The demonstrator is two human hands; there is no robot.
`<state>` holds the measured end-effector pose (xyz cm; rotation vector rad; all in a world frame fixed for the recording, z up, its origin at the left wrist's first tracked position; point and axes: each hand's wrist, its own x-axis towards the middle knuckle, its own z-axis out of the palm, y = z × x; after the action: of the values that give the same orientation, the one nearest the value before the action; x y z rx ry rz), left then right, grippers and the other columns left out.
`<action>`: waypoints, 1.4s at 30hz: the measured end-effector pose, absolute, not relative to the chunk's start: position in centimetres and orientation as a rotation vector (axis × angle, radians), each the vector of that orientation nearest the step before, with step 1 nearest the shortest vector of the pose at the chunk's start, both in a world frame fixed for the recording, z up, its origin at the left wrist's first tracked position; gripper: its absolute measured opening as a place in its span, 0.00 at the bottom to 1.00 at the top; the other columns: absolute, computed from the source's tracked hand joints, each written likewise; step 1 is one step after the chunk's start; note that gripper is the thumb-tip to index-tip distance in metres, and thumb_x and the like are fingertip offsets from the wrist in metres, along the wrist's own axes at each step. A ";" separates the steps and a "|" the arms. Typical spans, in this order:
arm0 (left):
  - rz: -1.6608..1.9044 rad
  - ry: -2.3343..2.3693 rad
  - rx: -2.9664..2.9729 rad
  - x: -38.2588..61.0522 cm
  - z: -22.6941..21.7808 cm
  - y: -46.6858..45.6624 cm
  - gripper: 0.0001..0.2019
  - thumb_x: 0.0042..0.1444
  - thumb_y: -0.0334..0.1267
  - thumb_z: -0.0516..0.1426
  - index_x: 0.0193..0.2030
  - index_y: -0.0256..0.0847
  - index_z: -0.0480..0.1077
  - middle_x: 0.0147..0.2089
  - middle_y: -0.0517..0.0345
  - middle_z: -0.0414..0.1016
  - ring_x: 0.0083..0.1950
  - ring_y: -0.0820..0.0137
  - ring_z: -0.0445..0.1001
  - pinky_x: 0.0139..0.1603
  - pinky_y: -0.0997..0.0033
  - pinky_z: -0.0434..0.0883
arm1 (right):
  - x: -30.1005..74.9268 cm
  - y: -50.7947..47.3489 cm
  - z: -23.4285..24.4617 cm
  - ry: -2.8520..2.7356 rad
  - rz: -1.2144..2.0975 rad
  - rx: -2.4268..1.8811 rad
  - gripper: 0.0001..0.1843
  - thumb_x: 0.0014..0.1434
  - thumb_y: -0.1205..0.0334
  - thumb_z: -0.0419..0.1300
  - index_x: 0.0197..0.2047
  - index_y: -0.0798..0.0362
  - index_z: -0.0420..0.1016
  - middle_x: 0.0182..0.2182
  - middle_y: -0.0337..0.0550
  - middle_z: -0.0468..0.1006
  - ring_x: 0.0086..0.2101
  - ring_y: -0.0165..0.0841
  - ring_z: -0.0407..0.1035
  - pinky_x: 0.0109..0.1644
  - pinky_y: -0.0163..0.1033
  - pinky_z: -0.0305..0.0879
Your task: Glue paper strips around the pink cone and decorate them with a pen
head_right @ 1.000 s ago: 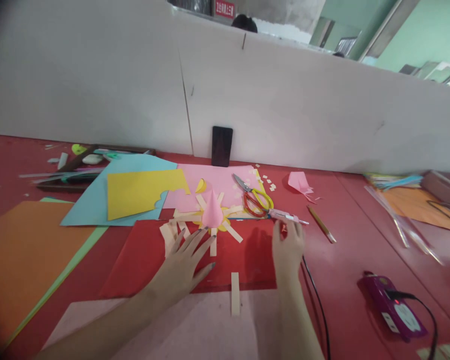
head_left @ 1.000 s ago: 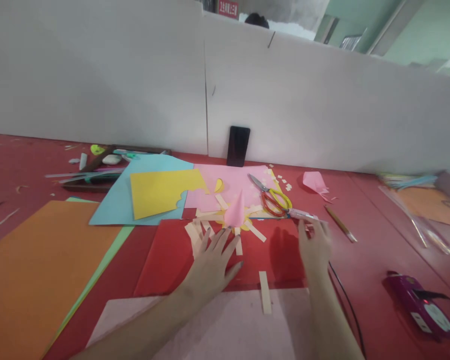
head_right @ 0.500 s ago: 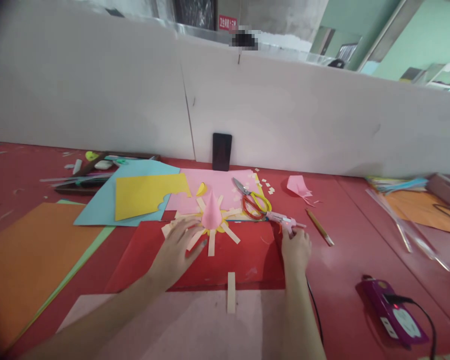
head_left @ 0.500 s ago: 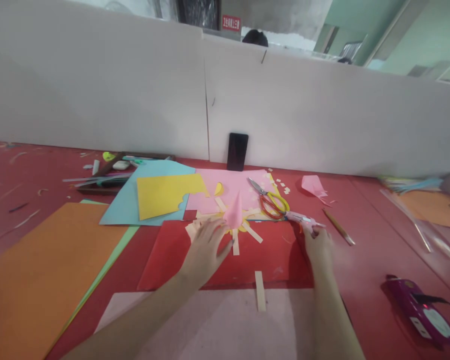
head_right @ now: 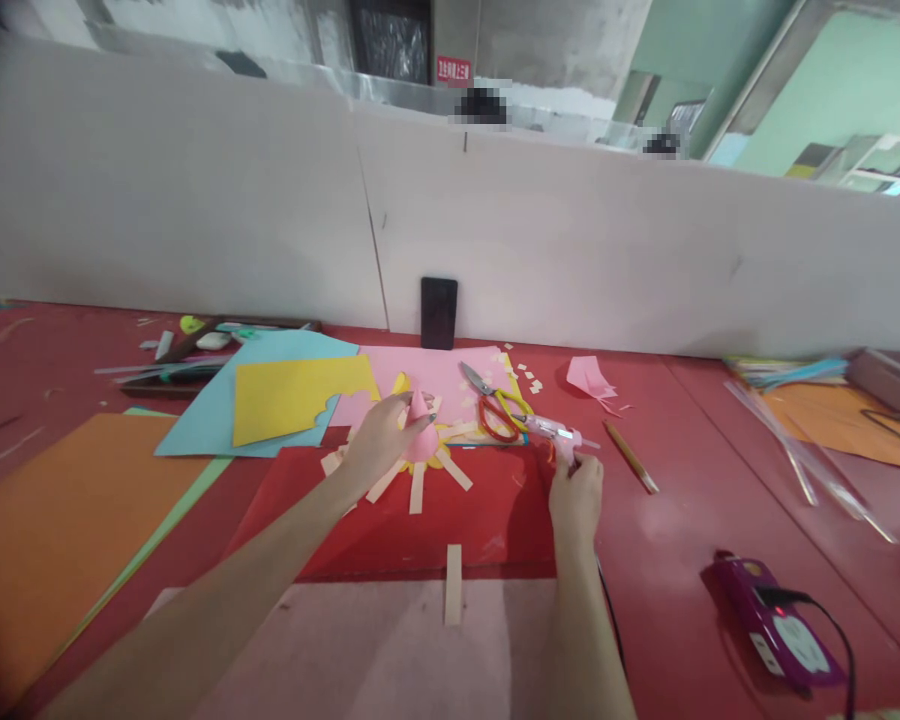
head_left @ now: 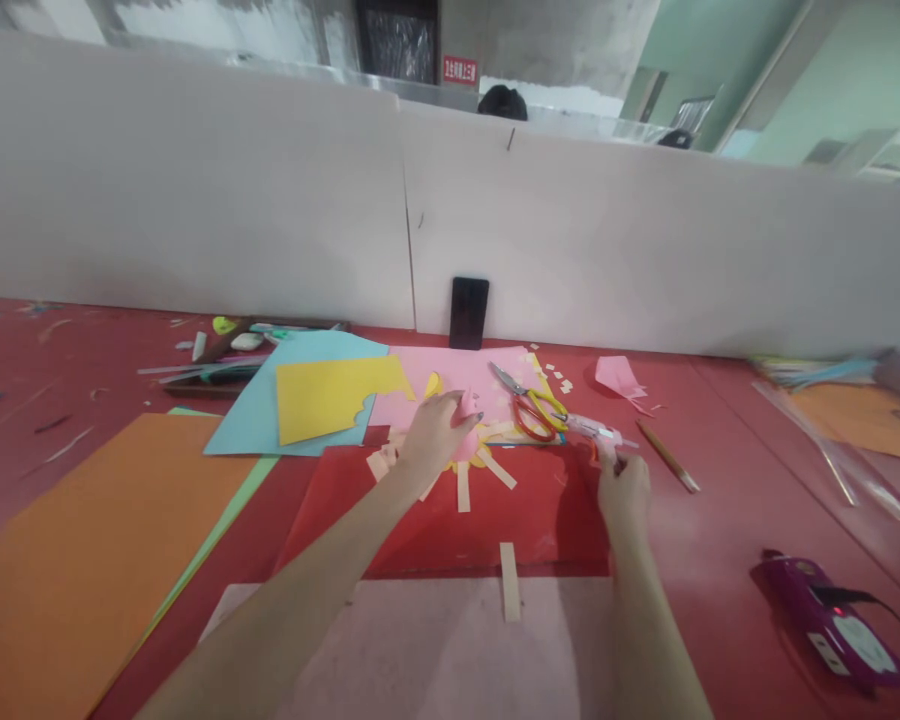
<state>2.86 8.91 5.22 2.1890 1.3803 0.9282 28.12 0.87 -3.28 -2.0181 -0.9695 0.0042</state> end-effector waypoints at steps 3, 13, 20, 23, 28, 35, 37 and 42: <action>0.936 1.366 2.218 2.7 5.4 8.8 0.11 0.56 0.41 0.53 0.43 0.42 0.70 0.45 0.56 0.75 0.47 0.63 0.71 0.51 0.59 0.66 | 27.8 0.9 -3.3 -0.989 0.015 -2.003 0.25 0.56 0.39 0.45 0.31 0.54 0.64 0.28 0.46 0.66 0.30 0.37 0.61 0.34 0.40 0.56; 0.905 1.274 2.182 1.7 5.6 9.4 0.16 0.55 0.45 0.53 0.49 0.42 0.66 0.49 0.53 0.73 0.51 0.64 0.70 0.51 0.63 0.67 | 26.6 0.8 -2.2 -0.954 0.116 -1.983 0.25 0.55 0.37 0.45 0.32 0.53 0.62 0.31 0.48 0.68 0.32 0.39 0.62 0.35 0.41 0.57; 1.277 1.312 1.932 -1.3 4.1 7.4 0.13 0.58 0.43 0.51 0.49 0.43 0.64 0.51 0.54 0.68 0.53 0.69 0.67 0.54 0.65 0.65 | 25.8 0.6 -1.4 -0.926 0.212 -1.997 0.22 0.55 0.39 0.46 0.34 0.51 0.60 0.30 0.48 0.71 0.32 0.40 0.65 0.34 0.40 0.57; 1.125 1.392 2.044 -2.9 2.9 6.2 0.08 0.58 0.41 0.51 0.41 0.43 0.67 0.42 0.56 0.70 0.44 0.69 0.71 0.45 0.67 0.69 | 25.4 0.5 -0.9 -0.908 0.339 -1.998 0.22 0.54 0.39 0.47 0.35 0.51 0.60 0.27 0.45 0.72 0.28 0.38 0.66 0.31 0.38 0.58; 0.883 1.416 2.216 -3.8 0.9 4.5 0.08 0.59 0.39 0.49 0.40 0.43 0.67 0.42 0.57 0.70 0.43 0.68 0.70 0.42 0.67 0.69 | 23.6 0.2 -0.1 -0.964 0.486 -1.981 0.23 0.52 0.39 0.48 0.35 0.51 0.63 0.29 0.43 0.73 0.29 0.36 0.67 0.31 0.37 0.59; 0.693 1.334 2.511 -2.7 -0.6 3.6 0.08 0.58 0.39 0.52 0.43 0.43 0.67 0.42 0.56 0.69 0.46 0.64 0.69 0.45 0.61 0.67 | 21.0 -0.2 0.7 -1.178 0.591 -2.085 0.22 0.49 0.39 0.51 0.36 0.49 0.63 0.29 0.41 0.73 0.31 0.37 0.69 0.30 0.36 0.58; 0.682 1.335 2.541 -2.8 -0.8 3.5 0.10 0.57 0.40 0.53 0.44 0.43 0.66 0.43 0.56 0.69 0.46 0.63 0.68 0.46 0.60 0.67 | 20.6 -0.2 0.6 -1.217 0.554 -2.113 0.22 0.47 0.39 0.53 0.36 0.49 0.62 0.29 0.40 0.72 0.31 0.37 0.69 0.30 0.35 0.58; 0.722 1.460 2.556 -3.3 -0.8 3.1 0.09 0.57 0.36 0.52 0.45 0.42 0.67 0.44 0.54 0.69 0.47 0.62 0.68 0.47 0.57 0.67 | 20.2 -0.3 0.2 -1.306 0.477 -2.133 0.23 0.46 0.39 0.55 0.35 0.48 0.58 0.27 0.37 0.70 0.29 0.36 0.69 0.28 0.35 0.57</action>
<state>-3.31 3.14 -0.81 2.5564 1.4595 0.7215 20.21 -0.35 0.18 -2.1329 -1.3056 0.4774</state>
